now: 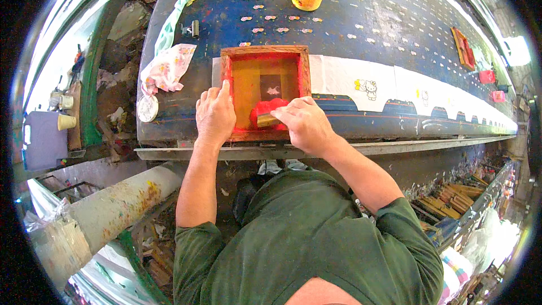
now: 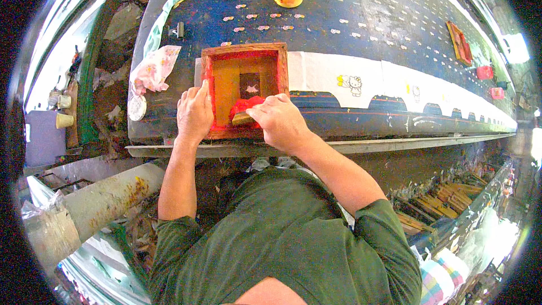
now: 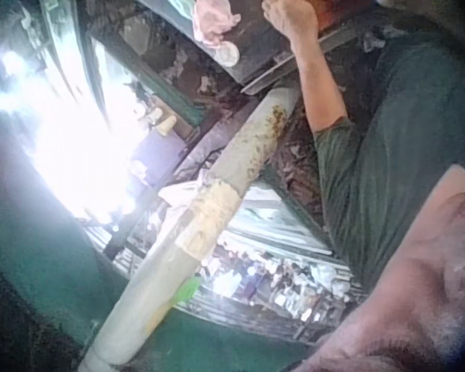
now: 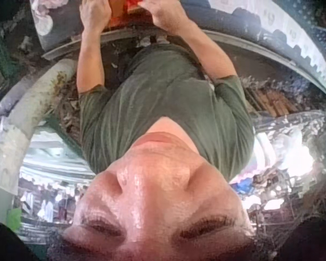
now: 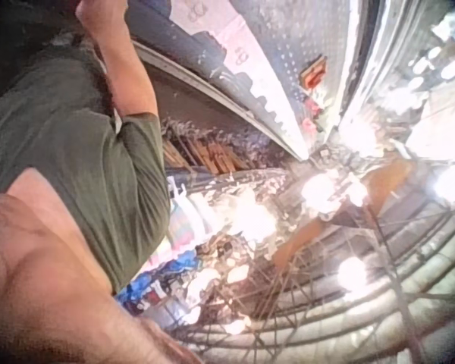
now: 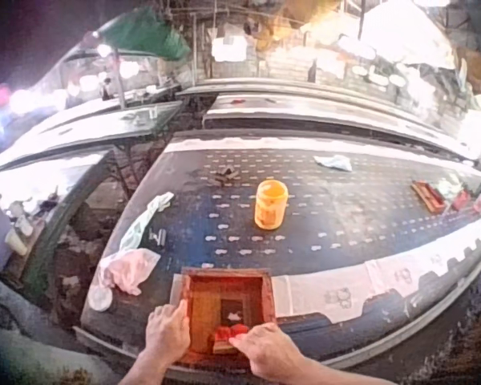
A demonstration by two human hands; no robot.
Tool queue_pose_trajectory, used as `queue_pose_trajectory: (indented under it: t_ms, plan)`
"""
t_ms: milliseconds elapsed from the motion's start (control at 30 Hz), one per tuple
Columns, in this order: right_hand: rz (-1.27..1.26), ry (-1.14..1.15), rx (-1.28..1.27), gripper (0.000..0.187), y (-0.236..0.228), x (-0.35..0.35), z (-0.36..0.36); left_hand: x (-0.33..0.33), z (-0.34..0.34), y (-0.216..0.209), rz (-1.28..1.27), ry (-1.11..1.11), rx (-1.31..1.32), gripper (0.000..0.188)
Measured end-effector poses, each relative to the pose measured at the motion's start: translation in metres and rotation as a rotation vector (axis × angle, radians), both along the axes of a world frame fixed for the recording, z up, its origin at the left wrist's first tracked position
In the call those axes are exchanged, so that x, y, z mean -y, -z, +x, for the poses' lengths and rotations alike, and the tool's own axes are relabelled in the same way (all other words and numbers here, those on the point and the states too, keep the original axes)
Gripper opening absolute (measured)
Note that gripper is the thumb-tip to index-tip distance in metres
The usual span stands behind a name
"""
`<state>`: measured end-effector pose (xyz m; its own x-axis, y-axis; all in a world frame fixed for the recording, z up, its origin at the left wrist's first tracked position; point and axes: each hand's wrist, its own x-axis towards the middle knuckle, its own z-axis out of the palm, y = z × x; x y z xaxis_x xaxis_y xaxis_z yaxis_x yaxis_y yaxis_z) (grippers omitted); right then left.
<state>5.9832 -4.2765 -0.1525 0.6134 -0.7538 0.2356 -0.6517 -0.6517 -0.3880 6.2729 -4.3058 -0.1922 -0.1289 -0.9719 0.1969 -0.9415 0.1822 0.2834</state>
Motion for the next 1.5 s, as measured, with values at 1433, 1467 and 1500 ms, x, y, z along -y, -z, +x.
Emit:
queue_pose_trajectory:
  t_ms: [1433,1467,1500]
  plan:
    - [-0.021,0.16,0.044,0.053,0.0,-0.028,0.018,-0.005,0.001,0.012,-0.026,-0.021,-0.242,0.064]
    - [0.002,0.196,0.095,0.051,0.0,-0.029,0.017,-0.006,0.0,0.017,-0.041,-0.029,-0.306,0.066]
    - [0.025,0.23,0.146,0.05,0.001,-0.03,0.017,-0.006,-0.001,0.023,-0.056,-0.036,-0.37,0.068]
